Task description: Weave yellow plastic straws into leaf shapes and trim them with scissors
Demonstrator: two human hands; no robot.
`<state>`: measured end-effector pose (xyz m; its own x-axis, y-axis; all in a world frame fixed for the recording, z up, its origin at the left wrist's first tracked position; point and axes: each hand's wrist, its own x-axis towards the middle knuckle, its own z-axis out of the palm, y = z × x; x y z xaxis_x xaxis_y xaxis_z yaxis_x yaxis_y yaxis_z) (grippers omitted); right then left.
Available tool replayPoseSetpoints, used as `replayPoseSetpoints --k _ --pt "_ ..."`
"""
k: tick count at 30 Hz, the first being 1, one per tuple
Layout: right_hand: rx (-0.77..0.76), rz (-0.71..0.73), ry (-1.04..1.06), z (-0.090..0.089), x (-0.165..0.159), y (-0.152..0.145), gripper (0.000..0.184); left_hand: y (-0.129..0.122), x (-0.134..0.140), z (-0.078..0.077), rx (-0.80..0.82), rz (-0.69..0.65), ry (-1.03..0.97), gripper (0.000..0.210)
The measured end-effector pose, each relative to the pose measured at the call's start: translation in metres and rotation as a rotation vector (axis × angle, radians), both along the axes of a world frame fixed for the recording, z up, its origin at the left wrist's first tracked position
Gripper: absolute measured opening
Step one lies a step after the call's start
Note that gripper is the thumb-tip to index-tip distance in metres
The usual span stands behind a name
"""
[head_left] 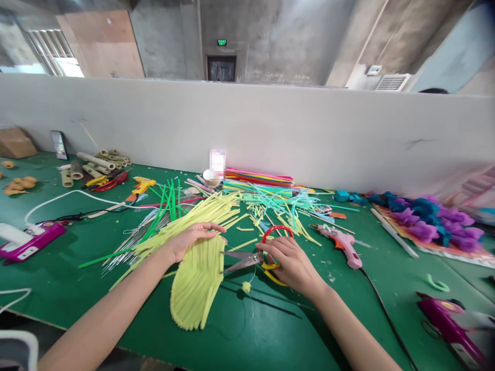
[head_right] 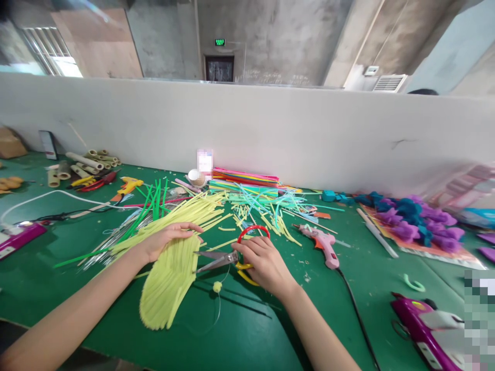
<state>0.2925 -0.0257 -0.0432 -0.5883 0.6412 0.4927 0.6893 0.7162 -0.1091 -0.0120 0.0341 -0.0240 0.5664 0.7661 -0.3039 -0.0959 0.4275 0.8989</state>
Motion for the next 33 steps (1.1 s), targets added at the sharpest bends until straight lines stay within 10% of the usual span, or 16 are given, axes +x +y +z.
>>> replayPoseSetpoints --k 33 --pt "0.180 -0.171 -0.117 -0.0053 -0.0060 -0.0058 0.030 -0.0041 0.0084 -0.0043 -0.020 0.040 -0.003 0.031"
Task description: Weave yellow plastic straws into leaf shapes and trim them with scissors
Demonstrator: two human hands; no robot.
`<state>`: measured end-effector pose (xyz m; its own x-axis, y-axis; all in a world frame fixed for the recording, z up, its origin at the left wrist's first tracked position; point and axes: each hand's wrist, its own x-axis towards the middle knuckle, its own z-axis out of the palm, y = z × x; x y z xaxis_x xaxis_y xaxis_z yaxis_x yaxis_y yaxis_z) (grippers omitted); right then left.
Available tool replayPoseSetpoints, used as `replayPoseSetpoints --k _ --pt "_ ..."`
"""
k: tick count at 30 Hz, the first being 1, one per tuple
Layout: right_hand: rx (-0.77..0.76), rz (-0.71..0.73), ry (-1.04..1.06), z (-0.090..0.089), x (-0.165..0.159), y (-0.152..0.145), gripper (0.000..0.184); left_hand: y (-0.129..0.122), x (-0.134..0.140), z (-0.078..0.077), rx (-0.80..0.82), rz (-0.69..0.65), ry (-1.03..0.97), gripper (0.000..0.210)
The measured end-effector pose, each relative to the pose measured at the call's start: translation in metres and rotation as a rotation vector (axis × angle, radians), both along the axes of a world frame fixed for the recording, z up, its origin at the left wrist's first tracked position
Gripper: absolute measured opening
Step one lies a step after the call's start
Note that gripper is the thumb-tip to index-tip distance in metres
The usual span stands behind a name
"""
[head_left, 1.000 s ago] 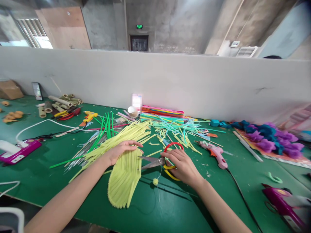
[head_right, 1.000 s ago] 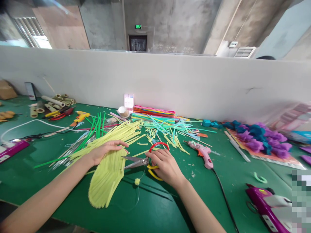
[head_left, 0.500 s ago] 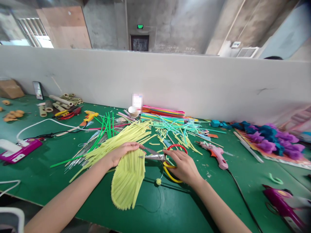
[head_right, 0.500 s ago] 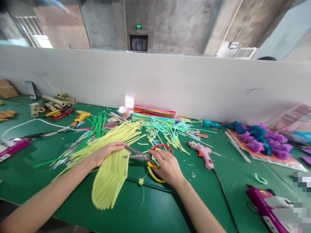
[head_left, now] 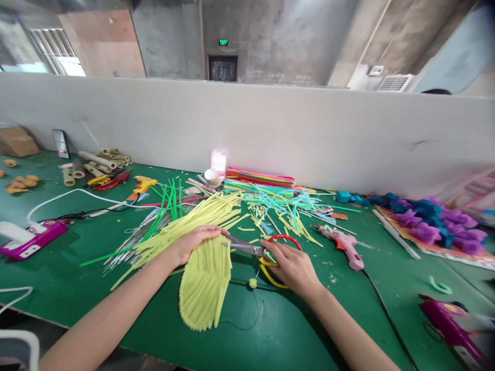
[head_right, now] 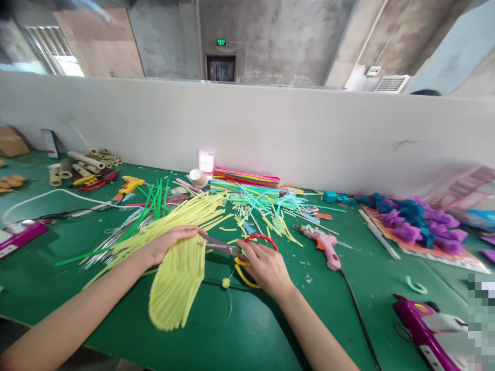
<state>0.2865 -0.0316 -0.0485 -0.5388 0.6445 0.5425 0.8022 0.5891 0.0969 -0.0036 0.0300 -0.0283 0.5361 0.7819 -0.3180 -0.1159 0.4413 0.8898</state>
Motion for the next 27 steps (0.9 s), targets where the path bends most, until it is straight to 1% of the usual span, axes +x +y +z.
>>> replayPoseSetpoints --k 7,12,16,19,22,24,27 --pt "0.042 -0.007 -0.039 -0.002 -0.002 -0.002 0.028 -0.001 -0.001 0.005 0.000 0.016 0.014 0.031" --pt "0.024 0.006 -0.062 -0.004 -0.003 -0.001 0.027 0.000 -0.003 0.003 0.012 -0.003 0.011 0.035" --pt "0.062 -0.001 -0.128 -0.007 -0.005 0.002 0.025 0.002 -0.004 -0.001 -0.003 -0.009 0.006 0.034" --pt "0.100 -0.004 -0.216 -0.004 -0.010 0.005 0.023 0.003 -0.003 -0.002 0.000 0.005 0.015 0.034" --pt "0.100 -0.005 -0.287 0.002 -0.015 0.009 0.013 0.002 -0.001 -0.002 -0.008 0.029 0.020 0.034" --pt "0.099 0.022 -0.298 0.004 -0.017 0.012 0.009 0.001 0.000 -0.003 -0.020 0.041 0.018 0.034" --pt "0.113 0.080 -0.272 0.006 -0.016 0.018 0.010 0.001 0.000 -0.006 -0.032 0.036 0.006 0.034"
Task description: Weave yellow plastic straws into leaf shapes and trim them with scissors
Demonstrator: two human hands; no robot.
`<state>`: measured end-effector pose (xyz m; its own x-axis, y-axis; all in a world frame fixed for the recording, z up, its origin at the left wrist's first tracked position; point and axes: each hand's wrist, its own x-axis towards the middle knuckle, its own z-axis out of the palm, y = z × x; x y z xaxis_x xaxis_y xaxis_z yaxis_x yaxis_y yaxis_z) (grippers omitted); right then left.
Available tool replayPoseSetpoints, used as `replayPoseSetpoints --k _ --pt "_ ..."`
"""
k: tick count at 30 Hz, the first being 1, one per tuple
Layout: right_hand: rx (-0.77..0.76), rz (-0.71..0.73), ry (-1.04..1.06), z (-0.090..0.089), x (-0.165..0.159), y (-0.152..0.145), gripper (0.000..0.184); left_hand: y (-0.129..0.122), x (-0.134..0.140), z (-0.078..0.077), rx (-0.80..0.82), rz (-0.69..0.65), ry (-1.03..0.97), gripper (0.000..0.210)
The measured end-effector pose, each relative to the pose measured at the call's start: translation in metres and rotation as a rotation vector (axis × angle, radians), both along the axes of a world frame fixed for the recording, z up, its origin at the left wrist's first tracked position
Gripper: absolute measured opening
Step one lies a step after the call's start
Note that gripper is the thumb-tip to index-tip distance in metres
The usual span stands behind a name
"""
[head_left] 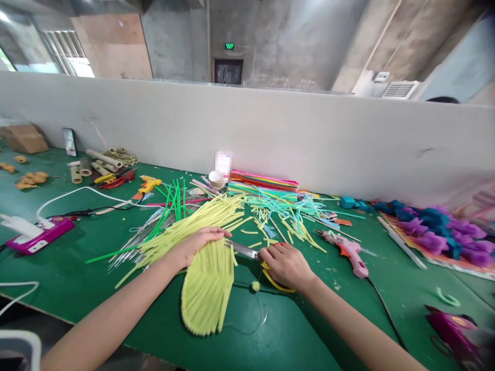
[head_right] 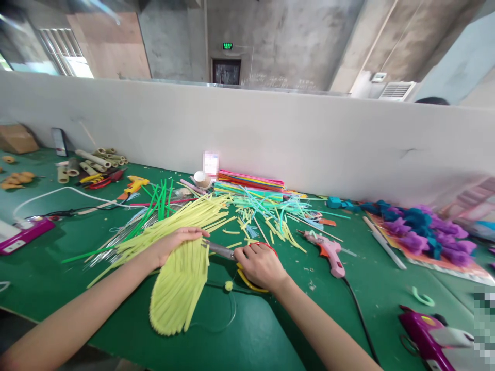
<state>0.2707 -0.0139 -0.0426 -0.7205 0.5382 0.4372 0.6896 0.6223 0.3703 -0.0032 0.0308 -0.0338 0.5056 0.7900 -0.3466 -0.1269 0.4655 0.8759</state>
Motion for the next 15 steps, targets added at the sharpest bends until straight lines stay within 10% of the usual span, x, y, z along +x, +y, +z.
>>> replayPoseSetpoints --k 11,15 --pt "0.009 0.077 -0.028 0.0028 0.0049 0.0005 0.023 -0.0007 0.0008 0.0003 -0.013 -0.039 0.001 0.033" --pt "-0.049 -0.115 0.056 0.0082 0.0081 0.0049 0.019 -0.0058 0.0027 0.0038 0.046 -0.032 0.067 0.035"
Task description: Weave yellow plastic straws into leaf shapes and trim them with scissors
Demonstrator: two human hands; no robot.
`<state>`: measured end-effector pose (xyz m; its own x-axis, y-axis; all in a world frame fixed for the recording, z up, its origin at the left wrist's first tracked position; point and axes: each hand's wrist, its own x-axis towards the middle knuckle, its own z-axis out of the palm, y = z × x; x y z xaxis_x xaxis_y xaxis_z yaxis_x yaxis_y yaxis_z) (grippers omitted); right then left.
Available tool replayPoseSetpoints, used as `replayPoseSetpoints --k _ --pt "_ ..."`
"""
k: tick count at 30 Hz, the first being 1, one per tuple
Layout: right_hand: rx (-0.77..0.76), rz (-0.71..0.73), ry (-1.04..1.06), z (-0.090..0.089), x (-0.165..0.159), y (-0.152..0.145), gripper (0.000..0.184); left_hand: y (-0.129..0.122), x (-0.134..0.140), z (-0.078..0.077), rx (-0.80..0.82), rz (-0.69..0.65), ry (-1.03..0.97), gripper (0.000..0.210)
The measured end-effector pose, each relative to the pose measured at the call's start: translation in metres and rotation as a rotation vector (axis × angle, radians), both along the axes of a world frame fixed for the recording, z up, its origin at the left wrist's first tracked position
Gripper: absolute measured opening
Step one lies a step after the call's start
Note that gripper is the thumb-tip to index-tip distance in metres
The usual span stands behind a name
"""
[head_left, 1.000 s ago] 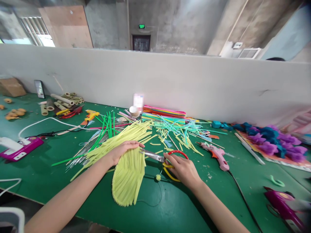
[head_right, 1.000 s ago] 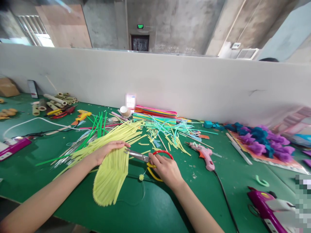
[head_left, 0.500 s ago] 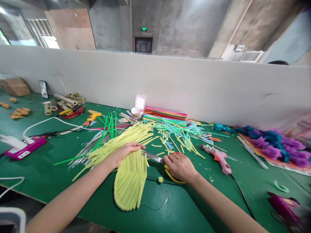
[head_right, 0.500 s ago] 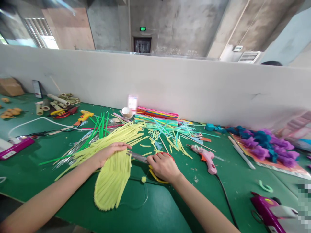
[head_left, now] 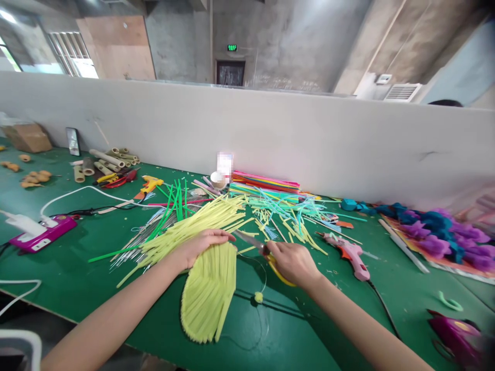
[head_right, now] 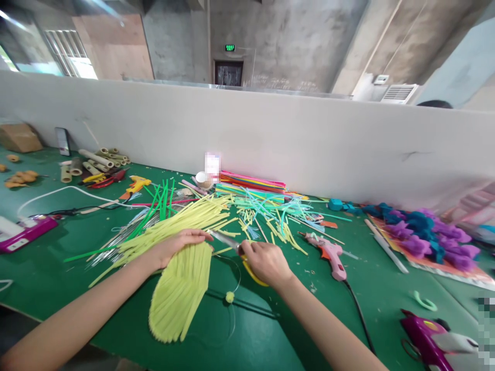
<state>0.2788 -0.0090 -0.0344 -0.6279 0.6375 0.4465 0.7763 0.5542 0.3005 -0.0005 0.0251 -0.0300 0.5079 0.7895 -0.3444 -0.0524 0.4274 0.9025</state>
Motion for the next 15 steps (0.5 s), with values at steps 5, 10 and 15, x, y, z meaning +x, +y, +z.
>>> replayPoseSetpoints --k 5,10,15 --pt "-0.295 -0.467 0.112 0.004 0.007 0.010 0.026 -0.009 0.003 0.012 0.120 0.010 0.131 0.033" --pt "-0.498 -0.462 0.031 0.018 0.003 0.005 0.019 -0.012 0.004 0.017 0.183 0.019 0.175 0.034" --pt "-0.644 -0.429 0.051 0.030 -0.012 0.001 0.045 -0.012 0.005 0.013 0.181 0.035 0.158 0.032"
